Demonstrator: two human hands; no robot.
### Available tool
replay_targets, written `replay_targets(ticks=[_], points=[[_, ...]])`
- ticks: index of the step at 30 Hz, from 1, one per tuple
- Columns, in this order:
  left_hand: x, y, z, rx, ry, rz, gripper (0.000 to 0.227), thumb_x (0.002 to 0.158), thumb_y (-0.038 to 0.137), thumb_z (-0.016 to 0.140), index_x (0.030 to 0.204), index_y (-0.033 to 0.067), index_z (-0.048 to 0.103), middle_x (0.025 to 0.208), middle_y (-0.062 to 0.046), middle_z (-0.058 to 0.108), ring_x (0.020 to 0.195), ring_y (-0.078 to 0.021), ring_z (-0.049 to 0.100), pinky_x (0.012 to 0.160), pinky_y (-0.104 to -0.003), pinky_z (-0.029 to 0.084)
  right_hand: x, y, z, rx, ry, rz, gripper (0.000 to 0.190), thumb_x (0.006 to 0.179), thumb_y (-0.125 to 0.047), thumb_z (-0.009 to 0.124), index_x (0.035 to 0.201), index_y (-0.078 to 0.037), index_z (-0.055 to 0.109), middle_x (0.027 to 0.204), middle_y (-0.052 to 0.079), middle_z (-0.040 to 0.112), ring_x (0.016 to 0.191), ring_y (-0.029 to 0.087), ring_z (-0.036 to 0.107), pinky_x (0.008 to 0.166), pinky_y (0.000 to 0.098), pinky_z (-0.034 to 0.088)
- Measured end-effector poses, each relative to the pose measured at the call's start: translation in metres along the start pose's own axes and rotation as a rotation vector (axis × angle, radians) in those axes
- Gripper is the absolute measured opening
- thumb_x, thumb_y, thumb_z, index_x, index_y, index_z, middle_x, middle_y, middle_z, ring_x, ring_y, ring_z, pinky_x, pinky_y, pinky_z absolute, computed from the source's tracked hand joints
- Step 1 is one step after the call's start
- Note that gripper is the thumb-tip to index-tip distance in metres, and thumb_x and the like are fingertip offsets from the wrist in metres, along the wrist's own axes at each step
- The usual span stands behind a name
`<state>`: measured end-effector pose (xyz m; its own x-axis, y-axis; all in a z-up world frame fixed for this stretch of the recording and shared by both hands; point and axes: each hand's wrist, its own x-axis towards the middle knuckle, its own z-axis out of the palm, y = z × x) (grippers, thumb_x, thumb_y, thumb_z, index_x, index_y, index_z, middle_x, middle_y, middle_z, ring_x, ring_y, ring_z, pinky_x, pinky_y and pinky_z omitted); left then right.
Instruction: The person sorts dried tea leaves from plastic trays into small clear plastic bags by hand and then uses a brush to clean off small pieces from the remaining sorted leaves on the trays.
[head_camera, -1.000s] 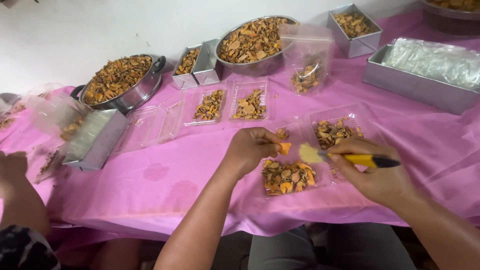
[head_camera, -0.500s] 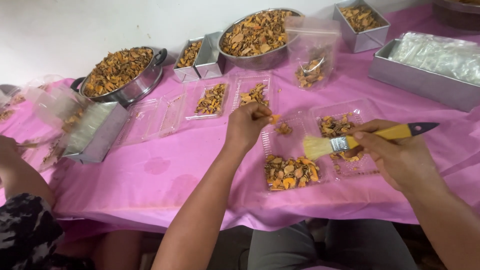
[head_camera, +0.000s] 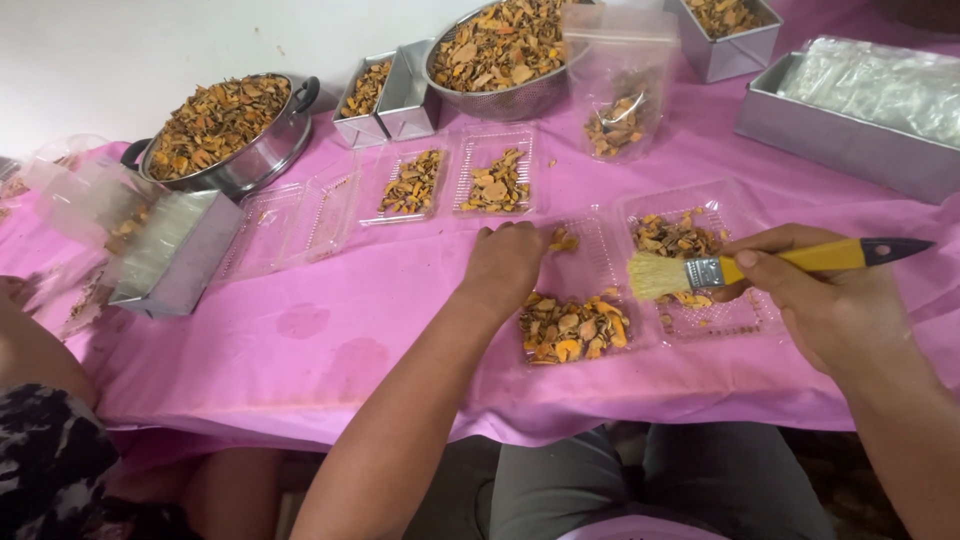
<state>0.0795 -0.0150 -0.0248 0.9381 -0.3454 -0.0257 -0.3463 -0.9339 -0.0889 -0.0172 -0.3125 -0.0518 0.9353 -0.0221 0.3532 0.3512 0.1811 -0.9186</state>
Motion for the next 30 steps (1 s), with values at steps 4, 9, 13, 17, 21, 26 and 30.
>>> replay_targets(ticks=[4,9,13,17,21,26,30], points=[[-0.021,-0.006,-0.002,-0.044,-0.093,0.034,0.062,0.081,-0.011,0.048,0.138,0.0144,0.056,0.111,-0.014,0.068,0.104,-0.0377,0.065,0.088,-0.051,0.046,-0.003,-0.004,0.005,-0.001,0.007,0.022,0.014,0.098,0.004,0.061,0.109,0.009,0.068,0.099,0.022,0.071,0.076,0.036,0.071,0.081,0.04,0.064],[-0.043,0.007,-0.01,-0.047,-0.219,0.082,0.073,0.085,-0.016,0.035,0.156,0.001,0.035,0.098,-0.012,0.073,0.099,-0.0393,0.067,0.101,-0.058,0.045,-0.008,-0.017,0.023,-0.136,0.009,0.058,0.015,0.098,0.0,0.064,0.11,0.007,0.07,0.089,0.019,0.071,0.077,0.03,0.073,0.086,0.0314,0.056],[-0.041,0.013,-0.011,-0.089,-0.227,0.055,0.051,0.073,-0.018,0.049,0.102,0.0144,0.074,0.096,-0.008,0.074,0.102,-0.0328,0.064,0.104,-0.055,0.042,-0.008,-0.024,0.026,-0.203,-0.018,0.073,0.017,0.098,-0.002,0.063,0.11,0.007,0.071,0.087,0.022,0.073,0.079,0.031,0.074,0.089,0.0351,0.058],[-0.038,0.015,-0.01,-0.174,-0.272,0.019,0.045,0.071,-0.021,0.044,0.087,0.0145,0.067,0.091,-0.005,0.07,0.089,-0.0311,0.067,0.108,-0.052,0.036,-0.008,-0.021,0.021,-0.198,-0.024,0.03,0.016,0.099,0.0,0.063,0.11,0.006,0.071,0.09,0.019,0.072,0.073,0.03,0.073,0.086,0.0326,0.056],[-0.034,0.013,-0.01,-0.227,-0.242,-0.014,0.042,0.071,-0.013,0.049,0.087,0.0183,0.071,0.095,-0.003,0.072,0.091,-0.0293,0.067,0.098,-0.044,0.042,-0.01,-0.024,0.024,-0.217,0.01,0.007,0.012,0.099,0.0,0.064,0.107,0.006,0.071,0.095,0.017,0.072,0.072,0.029,0.072,0.082,0.0303,0.053],[-0.045,0.009,-0.025,-0.597,-0.117,-0.071,0.031,0.083,-0.005,0.06,0.095,0.0146,0.081,0.101,-0.005,0.077,0.084,-0.0232,0.074,0.072,-0.032,0.059,-0.007,-0.016,0.019,-0.127,-0.016,-0.02,0.015,0.098,0.001,0.064,0.11,0.007,0.069,0.095,0.019,0.071,0.075,0.032,0.073,0.084,0.0347,0.06],[-0.061,0.018,-0.051,-1.046,-0.066,-0.126,0.017,0.08,0.004,0.075,0.094,0.0085,0.081,0.094,-0.006,0.082,0.085,-0.0179,0.076,0.079,-0.029,0.06,-0.006,-0.029,0.04,-0.207,-0.016,-0.094,0.021,0.101,-0.003,0.061,0.118,0.006,0.068,0.092,0.02,0.073,0.078,0.027,0.073,0.074,0.0311,0.061]])
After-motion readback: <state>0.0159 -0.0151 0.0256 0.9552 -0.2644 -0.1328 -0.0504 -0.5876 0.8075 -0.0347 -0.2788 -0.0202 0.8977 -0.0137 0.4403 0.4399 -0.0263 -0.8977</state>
